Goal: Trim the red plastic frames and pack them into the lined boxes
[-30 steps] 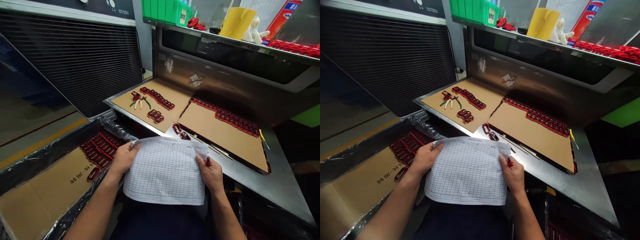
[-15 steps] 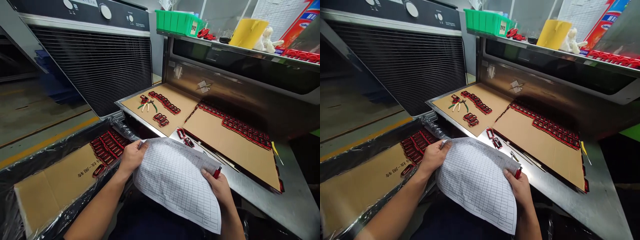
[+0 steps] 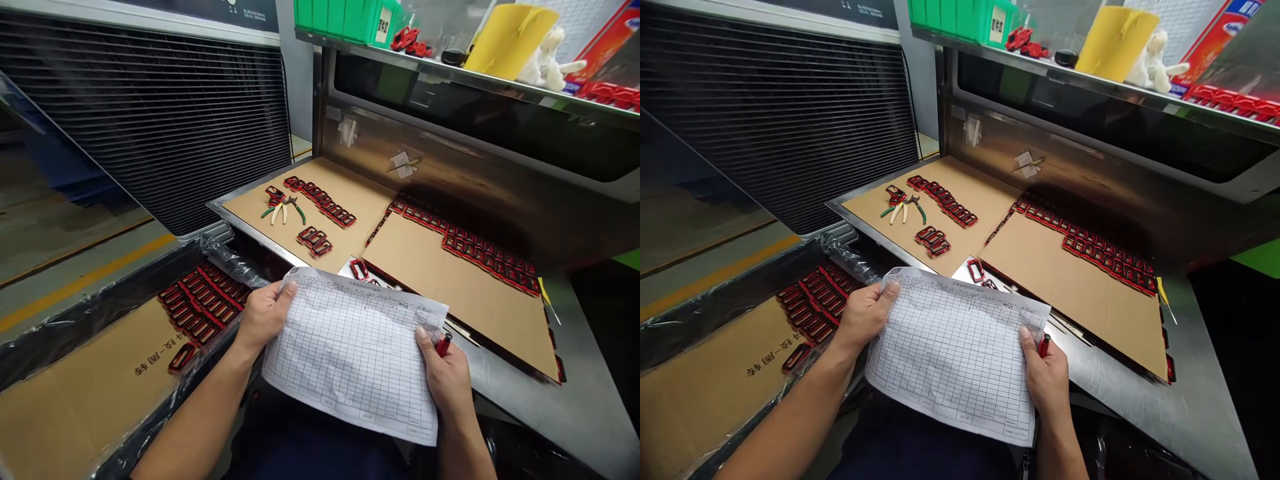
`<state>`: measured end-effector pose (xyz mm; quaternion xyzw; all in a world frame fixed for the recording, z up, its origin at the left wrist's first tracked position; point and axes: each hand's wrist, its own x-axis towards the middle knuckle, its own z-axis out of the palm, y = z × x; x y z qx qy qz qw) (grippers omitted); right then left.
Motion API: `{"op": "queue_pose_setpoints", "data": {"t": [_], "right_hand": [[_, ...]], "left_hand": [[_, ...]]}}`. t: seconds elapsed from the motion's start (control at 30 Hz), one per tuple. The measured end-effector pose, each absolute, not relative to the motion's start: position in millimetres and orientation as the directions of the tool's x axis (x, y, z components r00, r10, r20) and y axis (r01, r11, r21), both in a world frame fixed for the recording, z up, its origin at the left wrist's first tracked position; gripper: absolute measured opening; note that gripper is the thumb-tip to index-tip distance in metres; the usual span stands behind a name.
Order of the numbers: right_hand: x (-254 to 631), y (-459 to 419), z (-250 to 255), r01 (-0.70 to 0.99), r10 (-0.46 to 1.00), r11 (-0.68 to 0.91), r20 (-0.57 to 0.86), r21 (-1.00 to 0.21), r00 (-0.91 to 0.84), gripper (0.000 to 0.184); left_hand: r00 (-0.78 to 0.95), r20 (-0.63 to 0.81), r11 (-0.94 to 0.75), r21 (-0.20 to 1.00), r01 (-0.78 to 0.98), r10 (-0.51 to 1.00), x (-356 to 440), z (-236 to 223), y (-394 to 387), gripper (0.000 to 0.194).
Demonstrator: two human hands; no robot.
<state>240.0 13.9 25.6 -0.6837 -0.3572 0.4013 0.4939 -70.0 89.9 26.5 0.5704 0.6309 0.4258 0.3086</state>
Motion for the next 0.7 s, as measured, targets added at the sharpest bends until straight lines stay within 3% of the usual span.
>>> {"op": "queue_pose_setpoints", "data": {"t": [0.1,0.37,0.7], "right_hand": [[233.7,15.5,28.4,0.137,0.846,-0.242,-0.140,-0.961,0.514,0.041],[245.4,17.0,24.9,0.199,0.854,-0.274,-0.144,-0.941,0.499,0.042],[242.7,18.1,23.9,0.149,0.856,-0.280,-0.177,-0.948,0.486,0.048]], "left_hand": [[-0.162,0.073,0.004,0.901,0.433,0.984,-69.3,27.1,93.1,0.046],[-0.152,0.028,0.033,0.923,0.383,0.988,-64.4,23.0,98.5,0.046],[-0.150,-0.009,0.065,0.927,0.370,0.989,-65.1,18.7,103.0,0.043]]}}
